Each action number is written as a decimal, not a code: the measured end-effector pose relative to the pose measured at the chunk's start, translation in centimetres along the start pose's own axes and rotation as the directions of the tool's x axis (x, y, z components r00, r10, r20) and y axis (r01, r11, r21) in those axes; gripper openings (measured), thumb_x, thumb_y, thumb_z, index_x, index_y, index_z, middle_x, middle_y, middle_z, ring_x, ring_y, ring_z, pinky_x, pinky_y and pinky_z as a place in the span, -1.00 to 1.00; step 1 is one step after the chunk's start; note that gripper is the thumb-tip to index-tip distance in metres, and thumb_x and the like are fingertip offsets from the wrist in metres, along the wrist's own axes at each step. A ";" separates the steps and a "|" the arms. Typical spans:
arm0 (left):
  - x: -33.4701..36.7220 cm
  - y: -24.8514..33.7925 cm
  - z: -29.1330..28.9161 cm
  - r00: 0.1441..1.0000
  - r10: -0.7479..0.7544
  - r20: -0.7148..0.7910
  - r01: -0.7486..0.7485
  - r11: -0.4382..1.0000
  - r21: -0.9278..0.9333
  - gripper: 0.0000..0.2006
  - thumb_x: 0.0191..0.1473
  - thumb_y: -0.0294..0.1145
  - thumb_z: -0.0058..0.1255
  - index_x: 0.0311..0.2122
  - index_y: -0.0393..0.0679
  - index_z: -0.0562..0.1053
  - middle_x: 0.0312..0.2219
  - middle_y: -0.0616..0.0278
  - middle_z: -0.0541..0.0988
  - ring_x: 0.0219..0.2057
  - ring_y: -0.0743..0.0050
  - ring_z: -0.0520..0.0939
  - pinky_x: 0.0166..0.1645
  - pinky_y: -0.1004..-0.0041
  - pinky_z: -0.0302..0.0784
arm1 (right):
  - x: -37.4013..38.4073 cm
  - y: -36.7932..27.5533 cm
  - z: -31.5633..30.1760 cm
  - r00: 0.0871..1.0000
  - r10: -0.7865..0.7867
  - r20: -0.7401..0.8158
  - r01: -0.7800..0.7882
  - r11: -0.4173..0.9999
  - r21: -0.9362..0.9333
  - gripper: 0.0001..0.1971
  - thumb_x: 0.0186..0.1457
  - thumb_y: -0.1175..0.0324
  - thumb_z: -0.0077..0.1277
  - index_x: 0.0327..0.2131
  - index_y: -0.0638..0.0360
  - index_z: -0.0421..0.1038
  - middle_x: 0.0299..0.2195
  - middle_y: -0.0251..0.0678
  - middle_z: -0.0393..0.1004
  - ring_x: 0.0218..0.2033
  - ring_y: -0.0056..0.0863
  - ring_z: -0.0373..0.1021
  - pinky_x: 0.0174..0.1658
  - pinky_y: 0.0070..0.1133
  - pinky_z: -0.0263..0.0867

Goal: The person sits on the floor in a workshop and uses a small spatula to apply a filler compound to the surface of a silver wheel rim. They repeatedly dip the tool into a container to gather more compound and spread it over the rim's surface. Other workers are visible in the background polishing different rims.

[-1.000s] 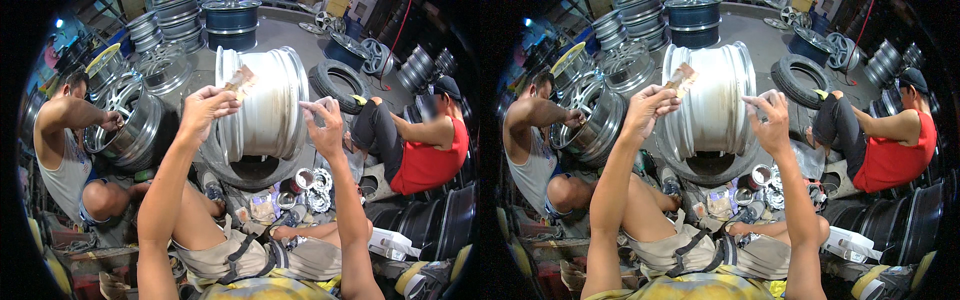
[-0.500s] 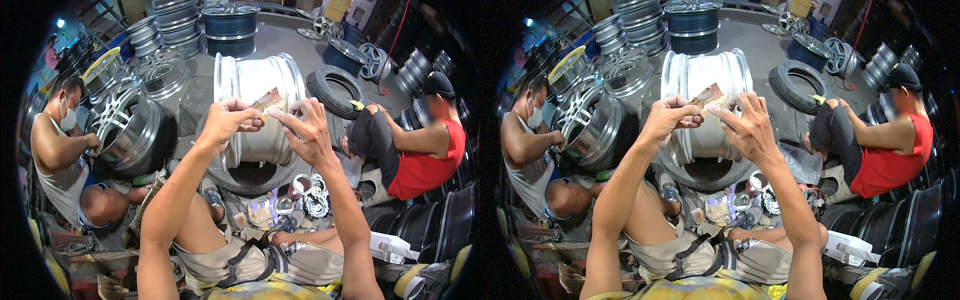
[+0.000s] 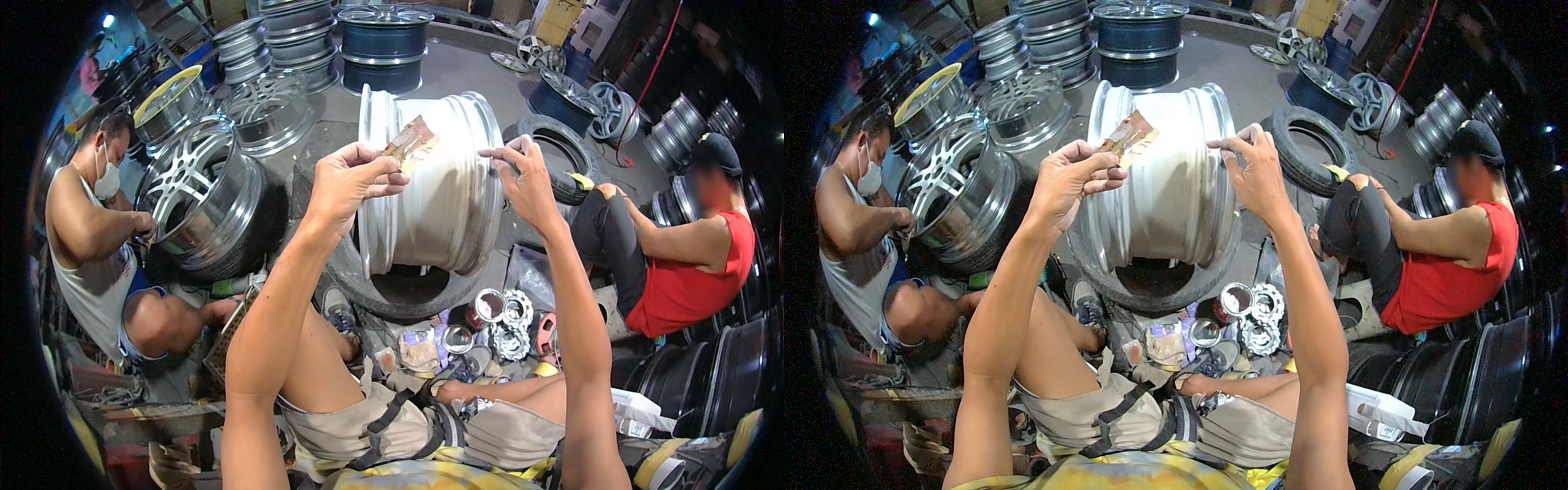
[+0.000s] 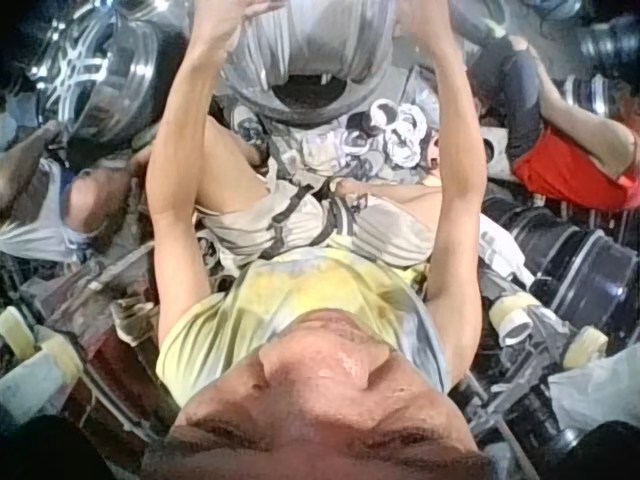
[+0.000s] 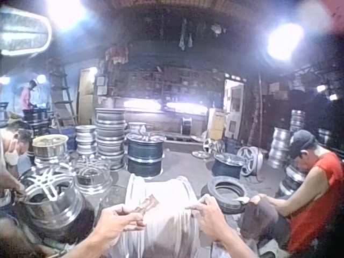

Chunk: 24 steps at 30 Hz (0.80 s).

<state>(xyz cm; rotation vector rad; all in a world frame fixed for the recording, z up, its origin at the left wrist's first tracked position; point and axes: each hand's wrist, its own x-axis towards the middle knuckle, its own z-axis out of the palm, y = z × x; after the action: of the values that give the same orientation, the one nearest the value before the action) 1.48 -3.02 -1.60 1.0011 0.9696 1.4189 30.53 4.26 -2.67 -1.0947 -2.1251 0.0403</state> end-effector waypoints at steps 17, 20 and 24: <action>-0.3 0.1 -1.2 1.000 0.004 0.022 -0.005 0.999 0.044 -0.87 0.09 -0.48 0.22 -0.32 -0.28 0.49 -0.40 0.10 0.63 -0.34 0.41 0.71 -0.19 0.46 0.72 | -4.1 -0.2 1.3 0.999 -0.049 0.021 0.051 0.995 -0.090 -0.72 0.05 0.50 0.09 -0.17 -0.06 0.64 -0.34 -0.33 0.25 -0.21 -0.34 0.25 -0.07 -0.42 0.20; -0.3 0.2 -0.9 1.000 -0.001 0.024 0.001 0.999 0.033 -0.86 0.09 -0.48 0.22 -0.32 -0.26 0.49 -0.39 0.09 0.63 -0.34 0.41 0.71 -0.19 0.46 0.72 | -3.1 0.3 1.2 0.997 -0.065 -0.031 0.062 0.995 -0.079 -0.71 0.05 0.50 0.08 -0.15 -0.05 0.64 -0.34 -0.32 0.25 -0.21 -0.35 0.25 -0.08 -0.43 0.19; -0.3 0.1 -0.8 1.000 -0.006 0.022 0.005 0.999 0.043 -0.87 0.10 -0.47 0.21 -0.32 -0.27 0.49 -0.38 0.09 0.63 -0.34 0.41 0.71 -0.18 0.46 0.71 | 0.0 -0.1 0.8 0.999 -0.040 -0.030 0.036 0.993 -0.110 -0.71 0.08 0.51 0.06 -0.13 -0.01 0.63 -0.36 -0.30 0.23 -0.22 -0.36 0.23 -0.04 -0.44 0.20</action>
<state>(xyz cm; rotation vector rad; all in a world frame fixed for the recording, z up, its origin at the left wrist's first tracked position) 0.73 -3.30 -1.76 1.0430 0.9900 1.3848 29.97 4.47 -3.27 -1.1104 -2.1395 -0.1128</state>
